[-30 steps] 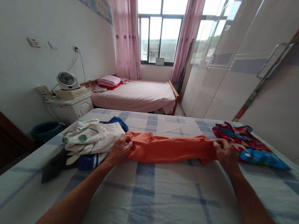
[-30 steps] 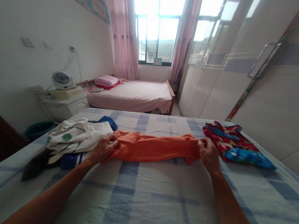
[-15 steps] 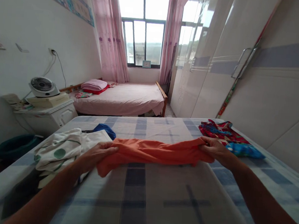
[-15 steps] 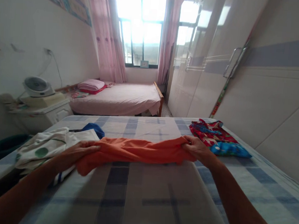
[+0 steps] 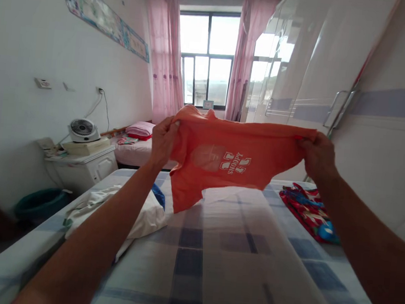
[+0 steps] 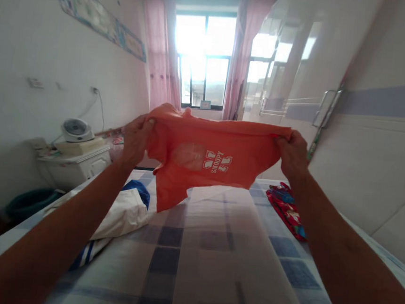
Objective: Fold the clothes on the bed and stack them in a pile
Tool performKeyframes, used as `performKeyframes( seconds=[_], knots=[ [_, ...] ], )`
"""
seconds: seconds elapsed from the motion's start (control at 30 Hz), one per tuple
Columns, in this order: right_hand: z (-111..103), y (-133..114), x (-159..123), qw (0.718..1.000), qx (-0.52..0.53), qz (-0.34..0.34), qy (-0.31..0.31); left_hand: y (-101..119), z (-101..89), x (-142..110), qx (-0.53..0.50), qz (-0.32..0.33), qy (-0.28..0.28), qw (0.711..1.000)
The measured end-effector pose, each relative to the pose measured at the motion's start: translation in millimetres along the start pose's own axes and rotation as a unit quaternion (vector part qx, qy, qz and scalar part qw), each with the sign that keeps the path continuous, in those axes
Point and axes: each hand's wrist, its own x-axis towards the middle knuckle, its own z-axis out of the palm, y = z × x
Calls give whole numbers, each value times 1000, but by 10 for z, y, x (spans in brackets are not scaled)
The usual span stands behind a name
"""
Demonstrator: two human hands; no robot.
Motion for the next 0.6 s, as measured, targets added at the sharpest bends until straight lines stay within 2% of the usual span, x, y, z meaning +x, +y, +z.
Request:
performKeyframes(
  seconds=[0.07, 0.13, 0.17, 0.23, 0.3, 0.37, 0.43, 0.5, 0.6],
  knots=[
    [-155, 42, -305, 1000, -4, -5, -12, -3, -193, -272, 4, -17, -57, 998],
    [-312, 221, -732, 994, -35, 44, -99, -107, -394, -667, 0, -82, -148, 986],
    [-386, 347, -965, 986, -45, 69, -142, -186, -488, -892, -8, -120, -233, 965],
    [-518, 622, -1422, 963, -93, 103, -231, -367, -641, -1359, -10, -188, -356, 915],
    [-618, 863, -1804, 941, -132, 124, -287, -527, -726, -1783, -6, -270, -429, 862],
    [-687, 1018, -2062, 923, -167, 133, -321, -619, -740, -2099, -29, -332, -463, 821],
    [-740, 1073, -2173, 913, -195, 140, -329, -622, -706, -2267, -53, -369, -465, 803],
    [-789, 1041, -2153, 910, -209, 148, -326, -549, -664, -2298, -57, -368, -463, 805],
    [-834, 903, -1960, 907, -205, 145, -338, -400, -648, -2191, -68, -332, -484, 807]
  ],
)
